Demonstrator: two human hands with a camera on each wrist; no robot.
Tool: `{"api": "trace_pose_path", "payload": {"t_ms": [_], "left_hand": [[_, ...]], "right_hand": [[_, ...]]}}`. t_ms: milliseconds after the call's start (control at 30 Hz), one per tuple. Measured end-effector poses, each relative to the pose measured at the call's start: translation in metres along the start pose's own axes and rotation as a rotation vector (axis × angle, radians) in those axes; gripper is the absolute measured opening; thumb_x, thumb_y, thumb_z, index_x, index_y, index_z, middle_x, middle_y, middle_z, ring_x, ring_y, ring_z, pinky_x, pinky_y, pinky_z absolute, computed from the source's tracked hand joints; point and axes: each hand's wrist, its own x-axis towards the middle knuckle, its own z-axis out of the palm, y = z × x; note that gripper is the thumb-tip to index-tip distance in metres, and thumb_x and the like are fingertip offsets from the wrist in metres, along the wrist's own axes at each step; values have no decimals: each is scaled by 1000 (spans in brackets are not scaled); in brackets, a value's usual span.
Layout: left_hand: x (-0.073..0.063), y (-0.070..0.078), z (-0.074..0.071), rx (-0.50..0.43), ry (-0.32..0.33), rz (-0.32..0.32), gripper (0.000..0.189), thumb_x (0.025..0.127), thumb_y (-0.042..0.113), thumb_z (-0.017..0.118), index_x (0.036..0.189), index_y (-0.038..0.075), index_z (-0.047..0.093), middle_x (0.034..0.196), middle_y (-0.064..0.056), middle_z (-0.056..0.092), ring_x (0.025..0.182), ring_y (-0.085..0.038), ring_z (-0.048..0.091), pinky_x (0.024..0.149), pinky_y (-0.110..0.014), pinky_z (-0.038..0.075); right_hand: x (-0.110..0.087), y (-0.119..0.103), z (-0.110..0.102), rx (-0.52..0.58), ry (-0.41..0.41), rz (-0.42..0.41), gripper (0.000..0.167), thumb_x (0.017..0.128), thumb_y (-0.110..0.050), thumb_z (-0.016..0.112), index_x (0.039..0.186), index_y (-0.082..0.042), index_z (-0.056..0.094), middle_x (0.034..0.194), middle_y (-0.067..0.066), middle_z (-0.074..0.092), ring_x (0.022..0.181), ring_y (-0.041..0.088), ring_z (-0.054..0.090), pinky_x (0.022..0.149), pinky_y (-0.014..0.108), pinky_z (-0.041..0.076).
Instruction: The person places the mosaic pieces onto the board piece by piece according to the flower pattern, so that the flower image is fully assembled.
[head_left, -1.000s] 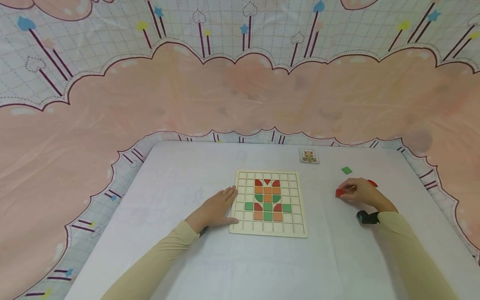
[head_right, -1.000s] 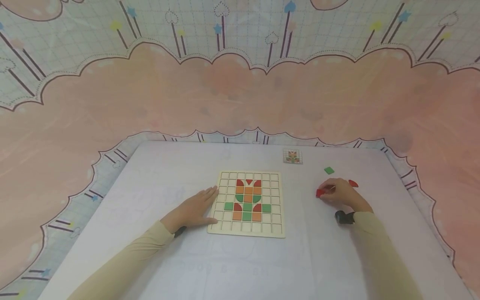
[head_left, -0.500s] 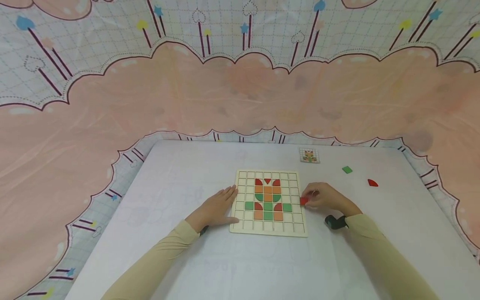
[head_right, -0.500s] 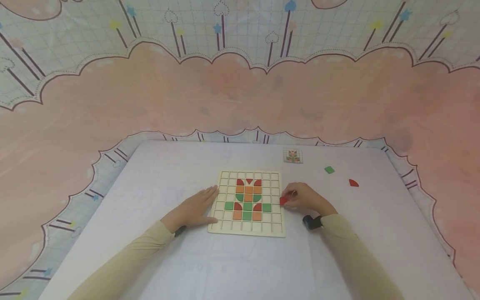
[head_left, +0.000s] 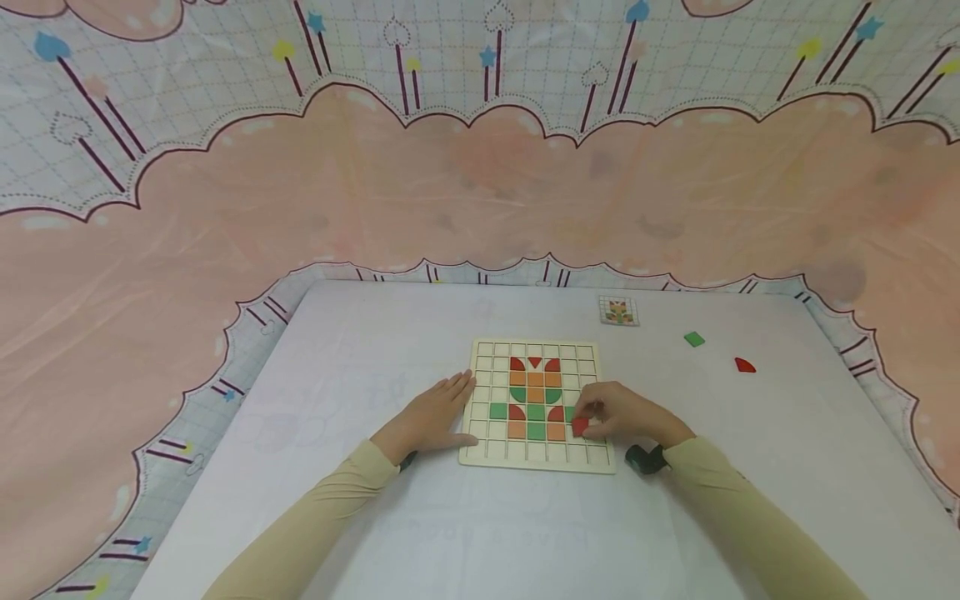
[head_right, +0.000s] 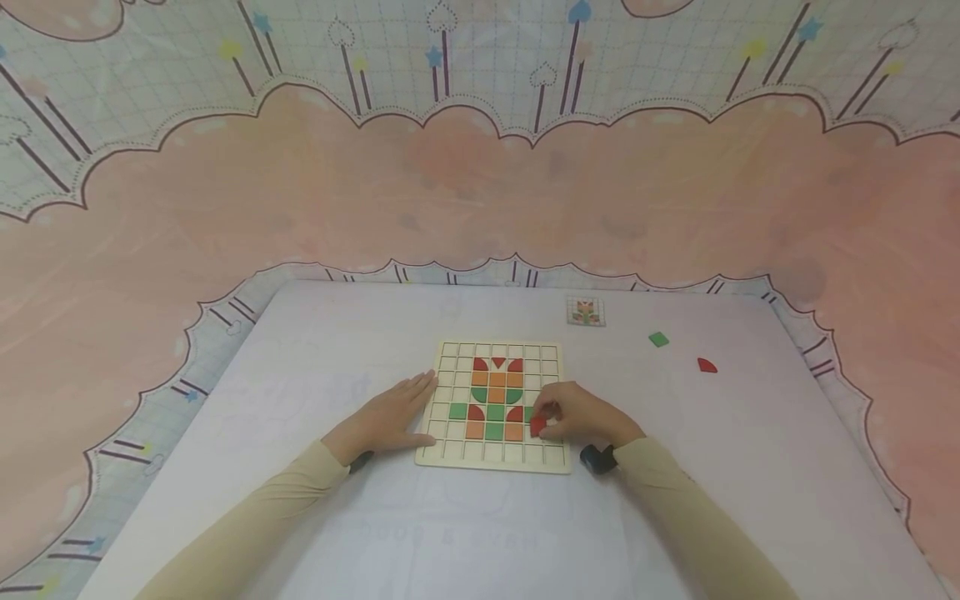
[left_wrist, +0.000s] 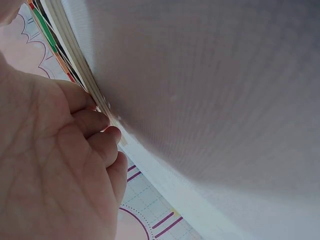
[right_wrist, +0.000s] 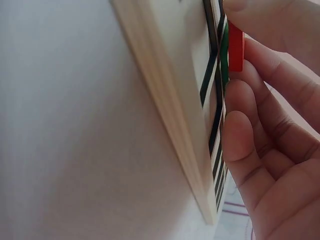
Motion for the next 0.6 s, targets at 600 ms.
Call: {"api": "trace_pose_path", "payload": {"t_ms": [600], "left_hand": [[1,-1,2,10,-2,-8,97,85,64,52,150,3,14,159,-12,12,147,-24,15,120,-38,19]], "right_hand": [[-2,-8,4,-57,15,-23,10,76,-11,76,79,-17,69,79,-7,59,70,5,47,61,16,44]]}}
